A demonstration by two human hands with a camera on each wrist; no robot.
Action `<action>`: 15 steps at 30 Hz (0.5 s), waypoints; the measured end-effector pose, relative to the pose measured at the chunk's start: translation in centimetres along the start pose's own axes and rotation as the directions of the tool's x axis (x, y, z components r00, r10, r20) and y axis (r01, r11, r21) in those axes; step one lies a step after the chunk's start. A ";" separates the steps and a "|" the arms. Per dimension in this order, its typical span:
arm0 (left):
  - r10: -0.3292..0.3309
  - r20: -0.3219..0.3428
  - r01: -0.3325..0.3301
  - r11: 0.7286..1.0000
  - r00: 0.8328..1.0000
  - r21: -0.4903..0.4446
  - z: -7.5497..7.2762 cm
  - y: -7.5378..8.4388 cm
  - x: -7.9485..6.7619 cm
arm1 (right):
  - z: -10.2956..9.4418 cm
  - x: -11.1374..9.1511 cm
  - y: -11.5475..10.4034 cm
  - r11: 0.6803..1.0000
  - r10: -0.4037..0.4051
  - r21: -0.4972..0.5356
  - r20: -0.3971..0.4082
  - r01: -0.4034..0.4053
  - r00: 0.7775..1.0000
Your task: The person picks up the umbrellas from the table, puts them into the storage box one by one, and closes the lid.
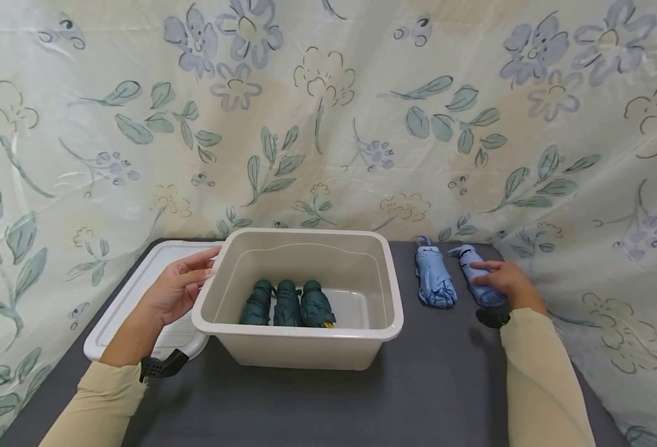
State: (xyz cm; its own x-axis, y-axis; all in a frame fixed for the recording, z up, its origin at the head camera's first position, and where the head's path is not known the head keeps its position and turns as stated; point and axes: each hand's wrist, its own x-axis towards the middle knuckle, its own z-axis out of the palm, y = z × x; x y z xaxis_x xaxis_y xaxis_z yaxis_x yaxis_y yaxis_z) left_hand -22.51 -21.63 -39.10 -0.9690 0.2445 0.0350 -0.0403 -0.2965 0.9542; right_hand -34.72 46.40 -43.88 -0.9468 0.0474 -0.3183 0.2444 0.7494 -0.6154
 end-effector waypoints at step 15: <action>0.003 0.001 -0.003 1.000 1.000 -0.027 -0.1 -0.2 0.0 | -0.1 -0.2 -0.7 0.999 0.003 -0.033 0.028 -0.002 1.000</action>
State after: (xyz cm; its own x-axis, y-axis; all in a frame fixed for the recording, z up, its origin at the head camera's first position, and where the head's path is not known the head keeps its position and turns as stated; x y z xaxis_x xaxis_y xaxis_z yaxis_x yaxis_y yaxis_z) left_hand -22.48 -21.69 -39.34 -0.9688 0.2449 0.0383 -0.0439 -0.3219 0.9458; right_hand -34.71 45.87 -43.29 -0.9398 0.0307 -0.3404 0.2391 0.7708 -0.5905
